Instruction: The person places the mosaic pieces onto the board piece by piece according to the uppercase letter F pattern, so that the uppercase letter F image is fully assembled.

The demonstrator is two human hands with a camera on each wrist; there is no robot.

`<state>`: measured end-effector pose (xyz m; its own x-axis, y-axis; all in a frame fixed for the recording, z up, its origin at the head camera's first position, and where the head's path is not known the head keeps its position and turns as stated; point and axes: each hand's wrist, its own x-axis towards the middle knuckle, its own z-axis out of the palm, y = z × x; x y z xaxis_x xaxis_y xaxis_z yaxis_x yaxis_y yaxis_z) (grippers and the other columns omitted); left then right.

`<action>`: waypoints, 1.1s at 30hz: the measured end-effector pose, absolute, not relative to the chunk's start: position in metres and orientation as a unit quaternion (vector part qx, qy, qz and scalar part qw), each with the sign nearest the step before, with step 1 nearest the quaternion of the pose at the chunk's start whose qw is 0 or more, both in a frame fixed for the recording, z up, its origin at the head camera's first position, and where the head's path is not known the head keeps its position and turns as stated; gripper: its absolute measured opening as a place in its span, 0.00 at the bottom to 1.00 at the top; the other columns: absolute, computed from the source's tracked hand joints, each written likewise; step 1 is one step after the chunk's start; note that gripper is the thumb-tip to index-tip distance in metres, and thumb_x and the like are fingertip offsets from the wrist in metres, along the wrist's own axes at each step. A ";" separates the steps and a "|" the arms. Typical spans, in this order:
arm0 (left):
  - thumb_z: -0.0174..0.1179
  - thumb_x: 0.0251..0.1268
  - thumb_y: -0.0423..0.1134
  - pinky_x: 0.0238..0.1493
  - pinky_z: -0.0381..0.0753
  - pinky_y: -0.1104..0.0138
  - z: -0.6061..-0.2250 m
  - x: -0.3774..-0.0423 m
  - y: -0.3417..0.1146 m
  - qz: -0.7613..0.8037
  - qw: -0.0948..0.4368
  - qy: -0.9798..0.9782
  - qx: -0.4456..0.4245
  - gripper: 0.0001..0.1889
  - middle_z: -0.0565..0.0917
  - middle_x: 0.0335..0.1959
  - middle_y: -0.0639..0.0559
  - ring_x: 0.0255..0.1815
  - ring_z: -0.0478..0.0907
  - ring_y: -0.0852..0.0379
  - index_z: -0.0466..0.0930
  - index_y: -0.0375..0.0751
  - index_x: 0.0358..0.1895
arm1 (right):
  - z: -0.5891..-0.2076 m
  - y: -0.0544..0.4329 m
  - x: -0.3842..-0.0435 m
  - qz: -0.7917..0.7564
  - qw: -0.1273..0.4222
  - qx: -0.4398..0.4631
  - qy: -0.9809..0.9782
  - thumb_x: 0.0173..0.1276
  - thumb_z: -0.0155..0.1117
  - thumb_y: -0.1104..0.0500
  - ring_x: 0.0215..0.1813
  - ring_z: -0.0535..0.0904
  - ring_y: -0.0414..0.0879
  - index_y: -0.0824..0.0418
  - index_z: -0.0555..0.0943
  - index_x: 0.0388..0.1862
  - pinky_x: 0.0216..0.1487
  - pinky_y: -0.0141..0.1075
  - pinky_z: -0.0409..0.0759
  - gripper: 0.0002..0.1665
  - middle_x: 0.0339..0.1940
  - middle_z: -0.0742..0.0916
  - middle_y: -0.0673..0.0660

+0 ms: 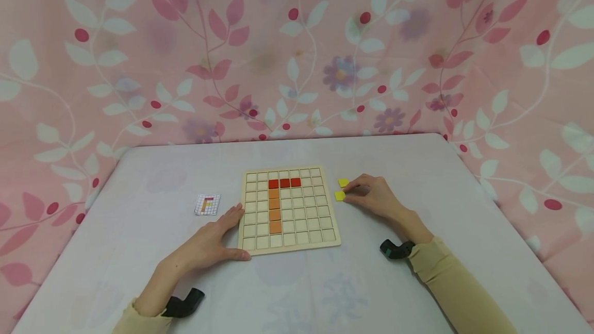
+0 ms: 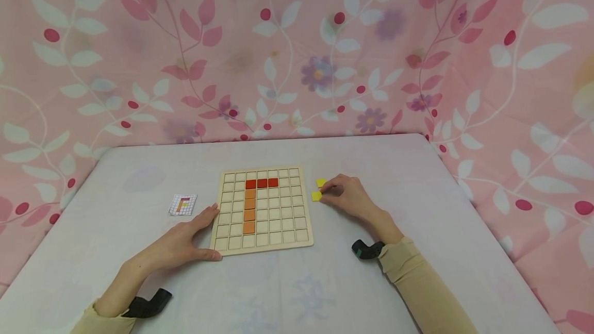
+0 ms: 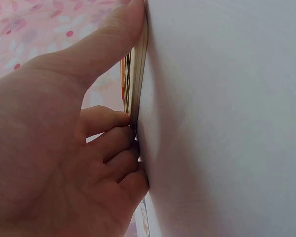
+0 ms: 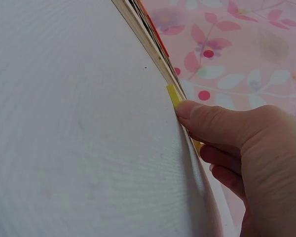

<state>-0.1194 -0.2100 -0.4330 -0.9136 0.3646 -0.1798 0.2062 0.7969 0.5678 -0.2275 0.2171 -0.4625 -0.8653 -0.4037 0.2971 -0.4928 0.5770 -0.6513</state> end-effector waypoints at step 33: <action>0.73 0.44 0.66 0.74 0.55 0.39 -0.431 -0.120 -0.210 0.281 0.145 0.937 0.151 0.62 0.52 0.82 0.48 0.82 0.48 0.40 0.52 0.42 0.80 | -0.450 0.146 -0.215 0.434 0.040 0.258 -0.862 0.54 0.81 0.54 0.45 0.83 0.43 0.48 0.89 0.36 0.55 0.46 0.77 0.11 0.37 0.88 0.43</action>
<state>-0.1201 -0.2097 -0.4312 -0.9124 0.3637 -0.1877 0.2002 0.7966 0.5704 -0.2154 0.1459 -0.4499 -0.8640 -0.4101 0.2921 -0.4789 0.4905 -0.7280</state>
